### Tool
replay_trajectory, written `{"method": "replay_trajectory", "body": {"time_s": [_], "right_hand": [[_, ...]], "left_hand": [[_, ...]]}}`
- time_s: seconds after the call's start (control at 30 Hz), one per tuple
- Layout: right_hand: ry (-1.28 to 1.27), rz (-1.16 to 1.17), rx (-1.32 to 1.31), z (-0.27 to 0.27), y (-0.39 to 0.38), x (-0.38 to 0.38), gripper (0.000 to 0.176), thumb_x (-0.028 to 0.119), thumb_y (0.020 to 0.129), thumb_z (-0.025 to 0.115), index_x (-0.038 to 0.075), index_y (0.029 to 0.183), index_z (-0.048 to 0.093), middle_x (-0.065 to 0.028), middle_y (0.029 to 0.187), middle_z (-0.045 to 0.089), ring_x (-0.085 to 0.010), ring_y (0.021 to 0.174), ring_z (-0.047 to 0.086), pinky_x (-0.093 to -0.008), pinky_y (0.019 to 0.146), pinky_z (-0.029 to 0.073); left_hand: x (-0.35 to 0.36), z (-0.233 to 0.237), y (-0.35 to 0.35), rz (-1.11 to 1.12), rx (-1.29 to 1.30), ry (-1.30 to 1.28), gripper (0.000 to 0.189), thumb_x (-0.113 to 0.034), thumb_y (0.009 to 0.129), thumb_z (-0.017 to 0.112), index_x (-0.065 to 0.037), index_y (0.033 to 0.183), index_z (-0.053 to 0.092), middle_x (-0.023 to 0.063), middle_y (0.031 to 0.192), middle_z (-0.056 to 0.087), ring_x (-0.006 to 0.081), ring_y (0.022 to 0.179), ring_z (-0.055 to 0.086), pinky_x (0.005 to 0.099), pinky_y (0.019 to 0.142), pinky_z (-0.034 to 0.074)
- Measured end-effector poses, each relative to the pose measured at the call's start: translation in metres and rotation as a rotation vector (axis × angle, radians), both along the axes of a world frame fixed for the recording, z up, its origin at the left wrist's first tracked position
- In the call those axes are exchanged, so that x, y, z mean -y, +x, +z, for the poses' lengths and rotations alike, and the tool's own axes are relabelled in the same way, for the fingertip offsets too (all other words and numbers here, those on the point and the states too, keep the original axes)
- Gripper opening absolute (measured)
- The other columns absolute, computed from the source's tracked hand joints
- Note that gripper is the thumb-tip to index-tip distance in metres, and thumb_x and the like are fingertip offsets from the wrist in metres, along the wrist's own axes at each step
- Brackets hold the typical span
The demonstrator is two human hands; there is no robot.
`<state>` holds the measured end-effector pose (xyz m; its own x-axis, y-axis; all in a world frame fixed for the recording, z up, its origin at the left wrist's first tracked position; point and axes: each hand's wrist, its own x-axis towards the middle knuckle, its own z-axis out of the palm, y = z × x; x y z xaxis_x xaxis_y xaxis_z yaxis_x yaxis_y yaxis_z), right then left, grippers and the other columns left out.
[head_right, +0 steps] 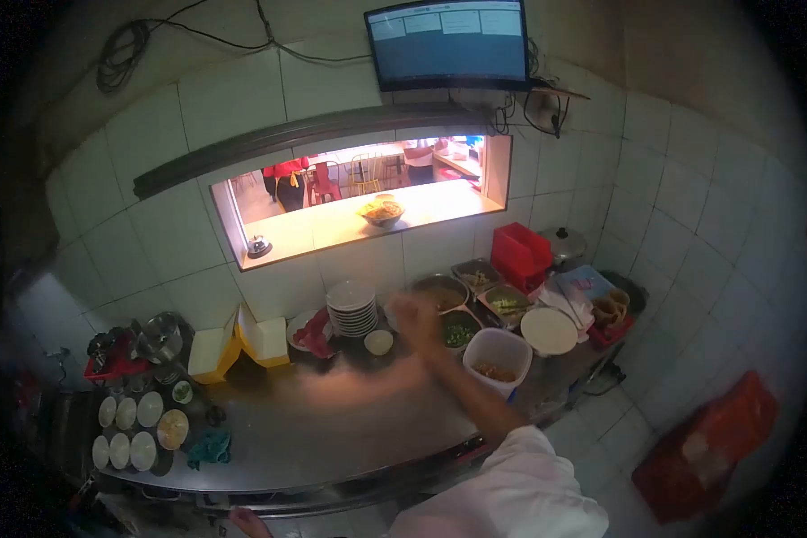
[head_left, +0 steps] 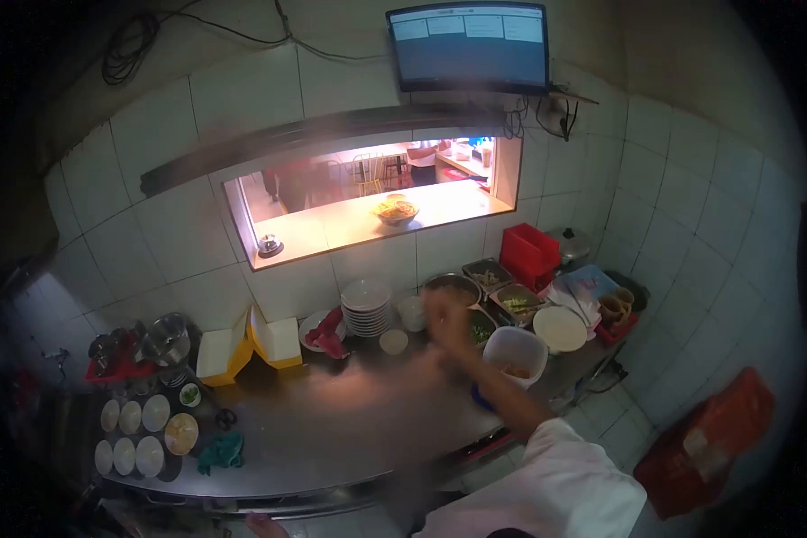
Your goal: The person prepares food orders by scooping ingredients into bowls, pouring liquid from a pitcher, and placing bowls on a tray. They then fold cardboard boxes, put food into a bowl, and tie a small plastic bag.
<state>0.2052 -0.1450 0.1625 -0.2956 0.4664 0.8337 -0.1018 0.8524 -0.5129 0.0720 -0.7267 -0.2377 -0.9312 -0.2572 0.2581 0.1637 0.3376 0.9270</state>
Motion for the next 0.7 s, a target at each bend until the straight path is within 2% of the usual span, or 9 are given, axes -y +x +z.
{"method": "replay_trajectory", "body": {"time_s": [0.03,0.1,0.2,0.3,0.37,0.43,0.5,0.57,0.7], "right_hand": [[-0.13,-0.166,0.18,0.051,0.008,-0.031,0.019,0.013,0.094,0.059,0.001,0.08,0.059,-0.0085,0.07,0.058,-0.0097,0.064,0.048,-0.0323,0.059,0.042],[-0.043,-0.093,-0.146,0.131,0.01,-0.106,0.019,0.018,0.091,0.063,0.0,0.084,0.06,-0.0137,0.071,0.055,-0.0221,0.065,0.054,-0.0372,0.061,0.044],[0.578,-0.549,-0.233,0.246,0.043,-0.182,0.045,0.027,0.083,0.072,0.008,0.12,0.057,-0.0169,0.113,0.054,-0.0346,0.111,0.051,-0.0446,0.092,0.042],[0.685,-0.82,-0.218,0.325,0.065,-0.224,0.06,0.04,0.08,0.072,0.02,0.132,0.052,-0.0244,0.133,0.039,-0.0433,0.123,0.041,-0.0553,0.101,0.034],[0.717,-0.902,-0.196,0.354,0.073,-0.241,0.063,0.044,0.08,0.071,0.024,0.135,0.05,-0.0278,0.14,0.032,-0.0463,0.127,0.038,-0.0585,0.103,0.032],[0.638,-0.86,-0.014,0.371,0.082,-0.251,0.063,0.049,0.082,0.068,0.028,0.138,0.048,-0.0301,0.147,0.022,-0.0495,0.134,0.03,-0.0622,0.104,0.028],[0.591,-0.889,0.095,0.383,0.084,-0.259,0.064,0.051,0.083,0.067,0.031,0.14,0.046,-0.0298,0.149,0.02,-0.0481,0.138,0.026,-0.0571,0.108,0.028],[0.45,-0.568,0.136,0.387,0.084,-0.27,0.066,0.051,0.084,0.067,0.027,0.142,0.045,-0.0286,0.146,0.027,-0.0442,0.137,0.03,-0.0508,0.109,0.03],[0.632,-0.583,0.184,0.391,0.076,-0.277,0.069,0.048,0.086,0.066,0.016,0.143,0.044,-0.0276,0.141,0.037,-0.0428,0.131,0.04,-0.0461,0.108,0.034]], "left_hand": [[-0.012,0.005,-0.036,-0.019,0.041,0.096,0.058,-0.028,0.093,0.061,-0.001,0.139,0.038,0.021,0.138,0.044,0.0319,0.128,0.045,0.0423,0.104,0.038],[-0.053,0.053,-0.05,0.141,0.144,-0.238,0.059,-0.022,0.092,0.062,0.003,0.138,0.035,0.0238,0.137,0.041,0.0369,0.125,0.045,0.0459,0.103,0.037],[-0.098,0.087,-0.088,0.215,0.445,-0.393,0.068,-0.029,0.089,0.059,0.007,0.14,0.033,0.0312,0.145,0.031,0.0424,0.136,0.03,0.0501,0.109,0.03],[-0.123,0.035,-0.107,0.409,0.416,-0.918,0.064,-0.035,0.098,0.05,0.001,0.146,0.029,0.0223,0.153,0.023,0.0363,0.14,0.028,0.0486,0.109,0.033],[-0.134,0.045,-0.094,0.407,0.436,-0.92,0.063,-0.036,0.1,0.045,0.004,0.146,0.029,0.0232,0.153,0.024,0.0351,0.142,0.027,0.0506,0.113,0.028],[-0.13,0.04,-0.08,0.718,-0.043,-1.251,0.053,-0.04,0.093,0.048,0.0,0.126,0.055,0.0209,0.13,0.054,0.0363,0.124,0.049,0.0659,0.094,0.039],[-0.132,0.047,-0.075,0.551,0.159,-1.103,0.064,-0.045,0.092,0.045,0.0,0.137,0.047,0.0237,0.142,0.045,0.0414,0.132,0.041,0.0728,0.095,0.032],[-0.129,0.046,-0.077,0.56,0.145,-1.055,0.062,-0.046,0.092,0.045,-0.001,0.135,0.049,0.0232,0.139,0.047,0.0402,0.131,0.042,0.0726,0.094,0.034],[-0.131,0.049,-0.074,0.626,0.038,-1.099,0.065,-0.051,0.092,0.046,-0.001,0.134,0.049,0.0196,0.14,0.047,0.0374,0.132,0.042,0.0741,0.093,0.033]]}}
